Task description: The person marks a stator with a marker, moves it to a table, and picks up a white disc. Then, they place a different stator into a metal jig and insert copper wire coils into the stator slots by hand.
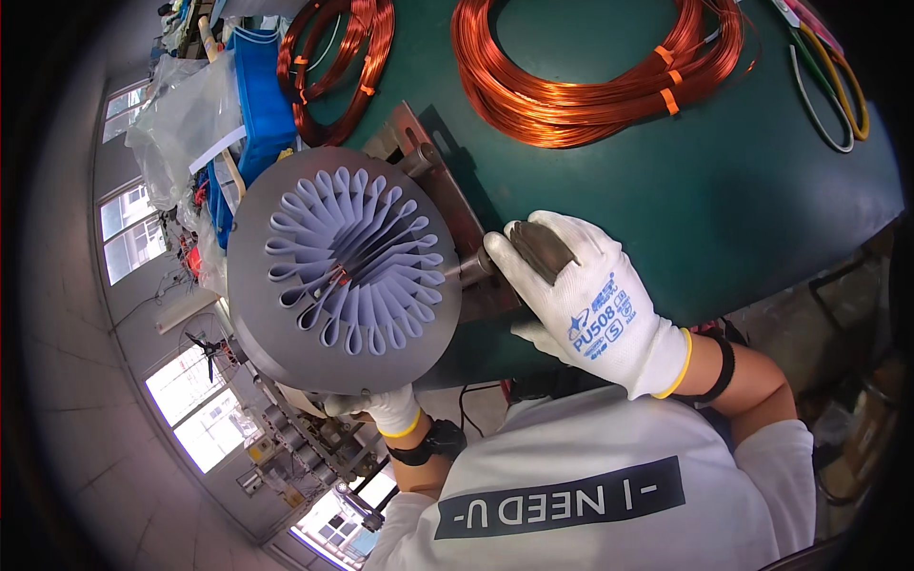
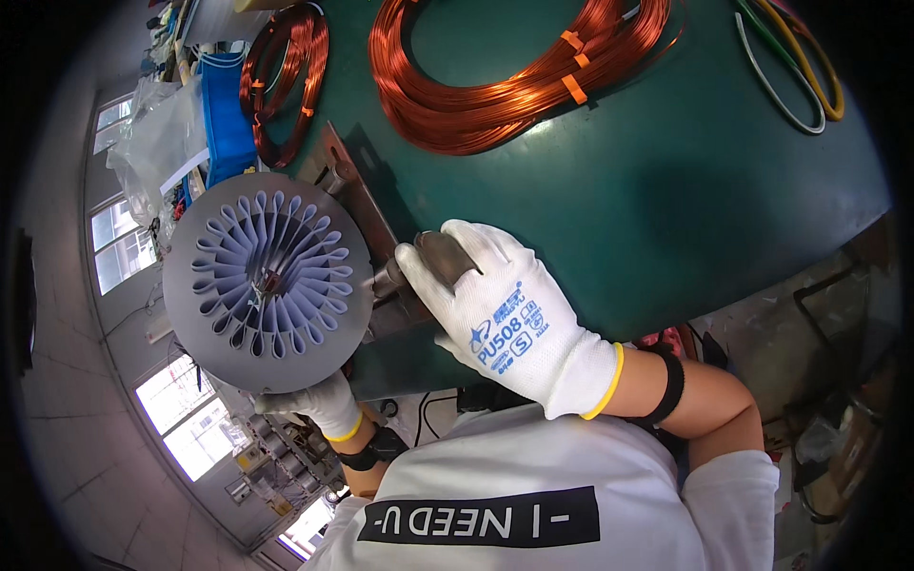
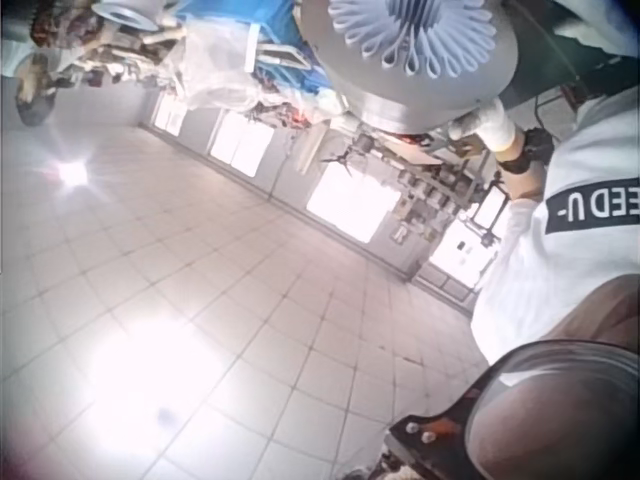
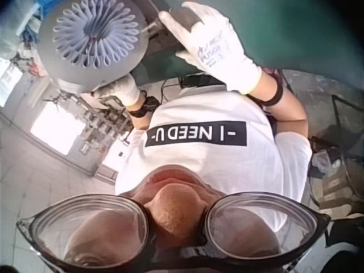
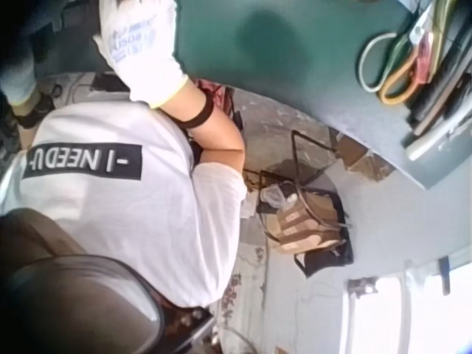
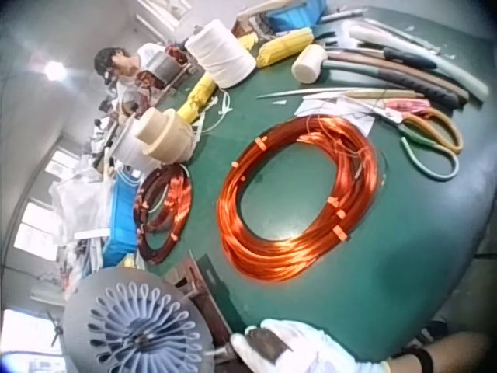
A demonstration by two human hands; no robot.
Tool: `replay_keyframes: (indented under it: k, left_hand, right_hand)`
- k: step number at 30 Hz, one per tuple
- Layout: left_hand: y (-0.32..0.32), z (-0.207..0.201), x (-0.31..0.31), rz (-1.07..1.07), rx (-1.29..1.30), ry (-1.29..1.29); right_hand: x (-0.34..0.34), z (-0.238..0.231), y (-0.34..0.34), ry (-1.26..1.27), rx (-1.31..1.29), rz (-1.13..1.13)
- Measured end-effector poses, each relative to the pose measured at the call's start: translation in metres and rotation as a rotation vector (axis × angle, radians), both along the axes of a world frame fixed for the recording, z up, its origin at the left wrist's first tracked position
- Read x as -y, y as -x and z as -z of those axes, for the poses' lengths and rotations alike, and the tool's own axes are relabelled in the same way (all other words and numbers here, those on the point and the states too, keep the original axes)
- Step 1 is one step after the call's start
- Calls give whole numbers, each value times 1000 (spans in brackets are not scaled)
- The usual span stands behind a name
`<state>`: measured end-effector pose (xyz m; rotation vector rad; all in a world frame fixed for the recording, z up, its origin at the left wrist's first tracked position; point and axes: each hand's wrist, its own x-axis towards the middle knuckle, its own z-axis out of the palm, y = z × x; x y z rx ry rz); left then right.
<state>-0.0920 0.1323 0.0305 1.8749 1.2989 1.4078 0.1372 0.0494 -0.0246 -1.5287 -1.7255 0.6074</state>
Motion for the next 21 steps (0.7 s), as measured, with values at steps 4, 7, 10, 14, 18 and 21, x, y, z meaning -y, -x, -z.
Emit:
replay_keyframes:
  k: [4,7,10,14,18,21]
  left_hand:
    - [9,6,5,-8,39,31]
    - [16,10,14,-20,62,53]
    - [19,16,14,-18,107,69]
    - [13,17,13,70,147,66]
    - [18,16,12,140,55,46]
    - [38,28,13,185,220,43]
  right_hand:
    - [-1,1,2,6,-25,29]
    - [-1,2,7,-15,10,53]
    - [-2,0,6,-33,40,51]
    - [1,5,5,-92,85,44]
    - [3,-1,4,-95,138,16]
    - [5,-6,7,-98,215,-2]
